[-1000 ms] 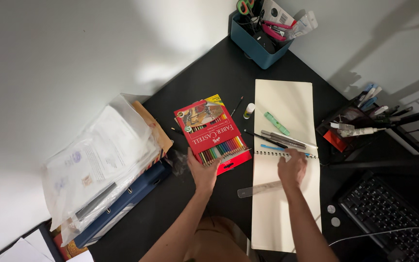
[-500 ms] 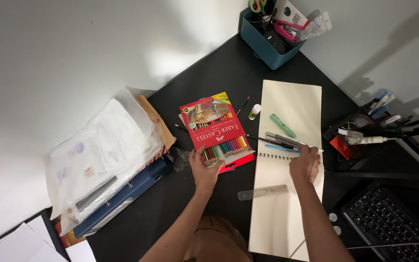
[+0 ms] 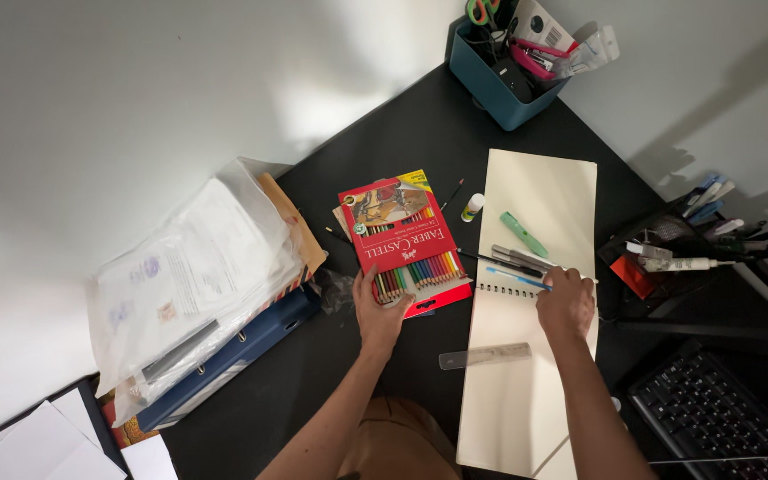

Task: The person organizes stationery items on a desk. They open a box of colored pencils, arrange them, and place the box aside. They then gather pens and markers from the desk, put them into a blue pencil case, and zip it closed. Finally, they pick up a notebook and the pencil case and move them to a different location.

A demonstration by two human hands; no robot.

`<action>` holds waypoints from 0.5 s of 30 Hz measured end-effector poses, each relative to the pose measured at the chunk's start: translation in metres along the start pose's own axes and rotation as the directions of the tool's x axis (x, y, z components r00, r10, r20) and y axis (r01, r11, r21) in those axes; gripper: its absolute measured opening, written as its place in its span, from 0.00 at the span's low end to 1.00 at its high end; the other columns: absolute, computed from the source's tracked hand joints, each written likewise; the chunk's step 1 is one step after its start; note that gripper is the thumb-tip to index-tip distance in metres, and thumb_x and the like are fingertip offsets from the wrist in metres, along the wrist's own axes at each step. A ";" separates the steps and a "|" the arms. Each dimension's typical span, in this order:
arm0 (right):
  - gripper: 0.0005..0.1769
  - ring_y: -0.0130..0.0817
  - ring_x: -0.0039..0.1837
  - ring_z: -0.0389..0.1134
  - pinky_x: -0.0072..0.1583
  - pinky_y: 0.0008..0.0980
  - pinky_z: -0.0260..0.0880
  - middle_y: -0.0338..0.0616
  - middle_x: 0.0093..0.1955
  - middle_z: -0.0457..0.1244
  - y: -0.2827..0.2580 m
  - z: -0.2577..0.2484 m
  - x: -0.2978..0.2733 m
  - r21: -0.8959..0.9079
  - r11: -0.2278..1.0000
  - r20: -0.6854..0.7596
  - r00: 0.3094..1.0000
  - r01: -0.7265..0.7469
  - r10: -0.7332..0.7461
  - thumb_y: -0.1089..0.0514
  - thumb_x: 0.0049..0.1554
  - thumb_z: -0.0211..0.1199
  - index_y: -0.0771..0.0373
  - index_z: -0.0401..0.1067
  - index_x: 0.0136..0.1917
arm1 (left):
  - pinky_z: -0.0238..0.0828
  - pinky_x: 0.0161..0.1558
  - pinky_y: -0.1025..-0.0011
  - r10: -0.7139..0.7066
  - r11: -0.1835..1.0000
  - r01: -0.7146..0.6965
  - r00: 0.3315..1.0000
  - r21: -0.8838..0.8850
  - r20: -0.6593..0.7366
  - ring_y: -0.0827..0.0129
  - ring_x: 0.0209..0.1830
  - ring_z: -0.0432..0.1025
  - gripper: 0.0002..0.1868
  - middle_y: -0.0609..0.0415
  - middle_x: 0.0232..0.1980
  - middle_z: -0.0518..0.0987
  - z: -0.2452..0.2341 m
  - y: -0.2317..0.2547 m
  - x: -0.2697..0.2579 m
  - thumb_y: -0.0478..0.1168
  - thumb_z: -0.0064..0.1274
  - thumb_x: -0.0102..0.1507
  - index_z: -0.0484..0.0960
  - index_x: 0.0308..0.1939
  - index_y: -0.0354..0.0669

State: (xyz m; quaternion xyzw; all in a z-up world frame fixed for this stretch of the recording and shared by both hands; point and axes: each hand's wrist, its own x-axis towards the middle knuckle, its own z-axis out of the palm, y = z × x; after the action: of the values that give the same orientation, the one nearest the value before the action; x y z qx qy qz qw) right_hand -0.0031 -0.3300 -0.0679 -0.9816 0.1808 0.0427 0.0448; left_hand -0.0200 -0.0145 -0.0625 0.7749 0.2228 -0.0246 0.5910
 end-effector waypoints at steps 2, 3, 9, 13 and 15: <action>0.13 0.43 0.61 0.64 0.60 0.43 0.70 0.40 0.54 0.69 -0.011 -0.012 -0.007 0.028 1.000 -0.007 1.000 -0.003 0.003 0.59 0.53 0.70 0.55 0.77 0.52 | 0.66 0.70 0.62 0.028 0.999 -0.028 1.000 -0.015 -0.011 0.55 0.76 0.61 0.47 0.47 0.78 0.55 0.000 0.001 -0.001 0.38 0.72 0.50 0.65 0.72 0.49; 0.10 0.42 0.60 0.66 0.59 0.42 0.70 0.40 0.51 0.70 -0.019 -0.017 -0.010 0.074 0.997 -0.020 1.000 0.024 -0.023 0.59 0.54 0.70 0.55 0.78 0.51 | 0.66 0.71 0.62 0.013 1.000 -0.013 1.000 -0.010 -0.004 0.55 0.76 0.60 0.48 0.47 0.78 0.54 -0.001 0.001 -0.001 0.37 0.72 0.50 0.64 0.72 0.49; 0.10 0.36 0.42 0.75 0.48 0.36 0.77 0.42 0.44 0.73 -0.076 -0.028 -0.046 0.541 0.841 0.117 0.988 0.023 -0.102 0.57 0.54 0.70 0.58 0.80 0.50 | 0.66 0.70 0.62 -0.006 1.000 0.006 1.000 -0.016 0.031 0.54 0.76 0.58 0.52 0.45 0.78 0.51 -0.002 0.002 0.000 0.36 0.73 0.49 0.60 0.73 0.48; 0.10 0.37 0.45 0.77 0.51 0.34 0.77 0.45 0.46 0.73 -0.118 -0.028 -0.068 0.584 0.810 0.171 0.968 0.048 -0.181 0.57 0.51 0.71 0.59 0.81 0.48 | 0.66 0.70 0.61 0.047 0.999 -0.047 0.999 -0.009 0.018 0.54 0.75 0.60 0.54 0.45 0.78 0.52 0.000 -0.004 -0.001 0.36 0.75 0.48 0.61 0.74 0.47; 0.10 0.42 0.47 0.76 0.53 0.39 0.75 0.47 0.46 0.73 -0.132 -0.032 -0.079 0.468 0.882 0.280 0.955 -0.051 -0.093 0.56 0.52 0.71 0.57 0.82 0.48 | 0.66 0.70 0.60 0.065 0.998 -0.065 0.998 0.002 0.015 0.53 0.75 0.60 0.54 0.45 0.78 0.52 -0.002 -0.008 -0.001 0.37 0.75 0.47 0.61 0.74 0.47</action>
State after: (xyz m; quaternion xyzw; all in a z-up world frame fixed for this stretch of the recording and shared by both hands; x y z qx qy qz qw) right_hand -0.0274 -0.1829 -0.0185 -0.9258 0.1663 0.1428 0.3081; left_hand -0.0238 -0.0117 -0.0688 0.7823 0.1929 -0.0115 0.5921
